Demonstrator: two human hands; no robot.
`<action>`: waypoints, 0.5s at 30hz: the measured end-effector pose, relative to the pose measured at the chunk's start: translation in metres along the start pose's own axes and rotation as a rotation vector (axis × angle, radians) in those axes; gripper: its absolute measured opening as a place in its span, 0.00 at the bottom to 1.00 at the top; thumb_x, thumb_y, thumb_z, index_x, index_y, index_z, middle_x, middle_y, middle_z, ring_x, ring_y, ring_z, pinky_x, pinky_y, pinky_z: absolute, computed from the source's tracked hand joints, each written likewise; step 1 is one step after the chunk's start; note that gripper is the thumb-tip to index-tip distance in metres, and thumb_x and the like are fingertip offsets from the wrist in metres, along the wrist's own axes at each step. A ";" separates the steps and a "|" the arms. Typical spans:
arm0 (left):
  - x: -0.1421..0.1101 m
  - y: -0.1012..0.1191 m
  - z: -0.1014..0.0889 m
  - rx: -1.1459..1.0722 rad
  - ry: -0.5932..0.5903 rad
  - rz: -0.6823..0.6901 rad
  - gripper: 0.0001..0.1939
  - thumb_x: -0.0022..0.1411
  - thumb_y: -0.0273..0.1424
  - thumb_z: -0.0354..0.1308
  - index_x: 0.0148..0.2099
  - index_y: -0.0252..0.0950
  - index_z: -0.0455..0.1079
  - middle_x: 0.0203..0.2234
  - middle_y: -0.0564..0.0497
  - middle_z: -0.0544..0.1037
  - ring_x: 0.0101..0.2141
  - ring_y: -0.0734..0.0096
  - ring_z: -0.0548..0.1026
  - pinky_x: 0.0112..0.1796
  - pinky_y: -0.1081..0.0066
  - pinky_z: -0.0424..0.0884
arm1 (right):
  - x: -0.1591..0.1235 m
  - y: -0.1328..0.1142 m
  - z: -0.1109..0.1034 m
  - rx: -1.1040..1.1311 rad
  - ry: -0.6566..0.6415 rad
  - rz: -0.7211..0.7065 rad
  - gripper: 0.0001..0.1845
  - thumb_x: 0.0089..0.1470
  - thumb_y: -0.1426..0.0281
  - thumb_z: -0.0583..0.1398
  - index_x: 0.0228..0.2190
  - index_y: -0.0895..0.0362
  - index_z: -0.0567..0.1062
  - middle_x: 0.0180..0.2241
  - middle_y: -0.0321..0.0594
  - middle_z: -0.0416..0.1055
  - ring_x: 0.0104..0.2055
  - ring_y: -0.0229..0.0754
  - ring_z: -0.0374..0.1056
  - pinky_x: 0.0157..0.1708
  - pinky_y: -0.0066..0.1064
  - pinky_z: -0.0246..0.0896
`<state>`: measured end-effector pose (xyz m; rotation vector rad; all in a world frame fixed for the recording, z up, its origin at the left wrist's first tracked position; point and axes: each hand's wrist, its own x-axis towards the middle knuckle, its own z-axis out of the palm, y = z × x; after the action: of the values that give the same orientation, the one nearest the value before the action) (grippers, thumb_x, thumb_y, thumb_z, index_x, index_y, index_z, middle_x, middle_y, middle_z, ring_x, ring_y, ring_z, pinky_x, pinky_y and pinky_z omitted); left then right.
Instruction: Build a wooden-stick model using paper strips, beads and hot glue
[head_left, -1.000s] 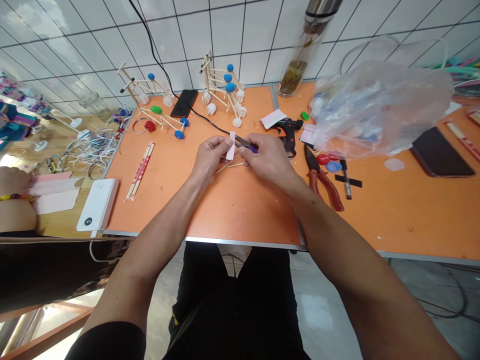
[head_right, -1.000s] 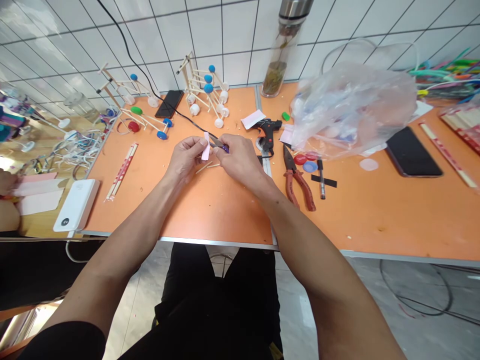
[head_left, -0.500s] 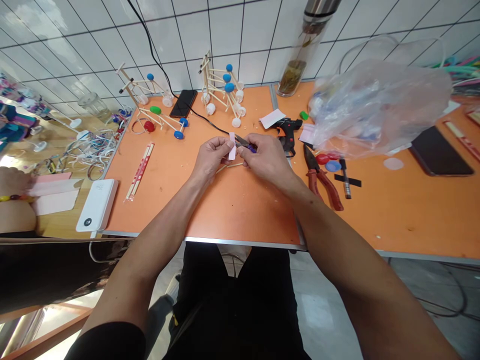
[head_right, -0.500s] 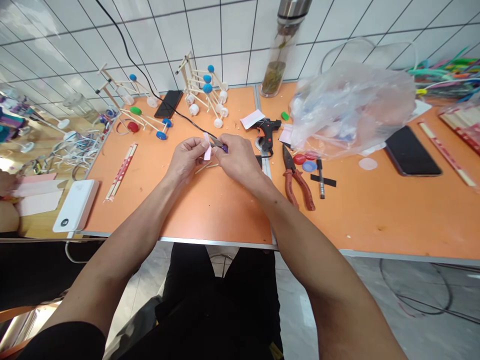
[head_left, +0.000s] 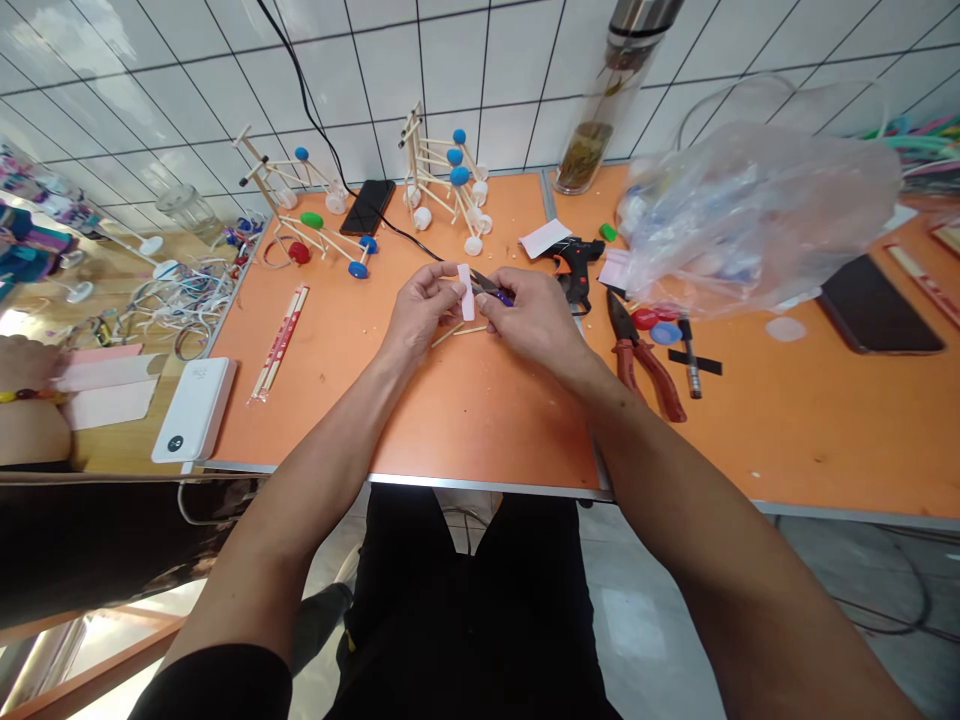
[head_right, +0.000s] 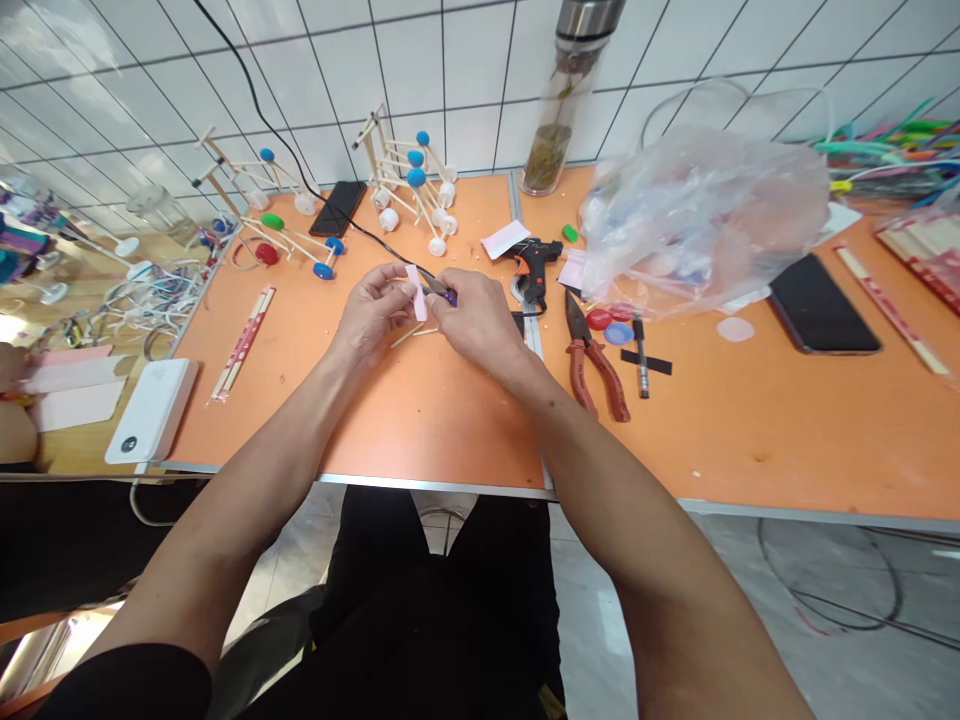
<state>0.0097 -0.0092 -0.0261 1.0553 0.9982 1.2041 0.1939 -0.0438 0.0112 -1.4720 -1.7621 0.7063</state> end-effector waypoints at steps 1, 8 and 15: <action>0.000 -0.001 0.000 -0.014 -0.023 -0.021 0.22 0.56 0.39 0.87 0.47 0.42 0.82 0.29 0.56 0.85 0.27 0.72 0.80 0.30 0.73 0.77 | 0.000 0.001 0.000 0.006 0.002 0.000 0.10 0.65 0.71 0.65 0.30 0.52 0.75 0.29 0.38 0.76 0.37 0.49 0.70 0.42 0.40 0.56; -0.001 0.001 0.003 -0.039 -0.022 -0.118 0.16 0.57 0.34 0.84 0.35 0.37 0.80 0.27 0.55 0.82 0.26 0.78 0.76 0.30 0.79 0.75 | 0.003 0.006 0.002 -0.040 0.019 -0.044 0.13 0.62 0.70 0.65 0.27 0.52 0.69 0.27 0.36 0.70 0.34 0.45 0.63 0.38 0.38 0.51; -0.004 0.016 0.002 -0.116 -0.002 -0.237 0.14 0.63 0.31 0.78 0.35 0.38 0.74 0.26 0.56 0.80 0.24 0.79 0.75 0.27 0.80 0.73 | 0.006 0.009 -0.006 0.057 0.042 -0.008 0.11 0.60 0.70 0.68 0.28 0.53 0.73 0.25 0.34 0.68 0.32 0.42 0.62 0.34 0.36 0.51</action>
<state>0.0082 -0.0124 -0.0100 0.8222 1.0094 1.0530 0.2033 -0.0368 0.0090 -1.4309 -1.7012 0.7113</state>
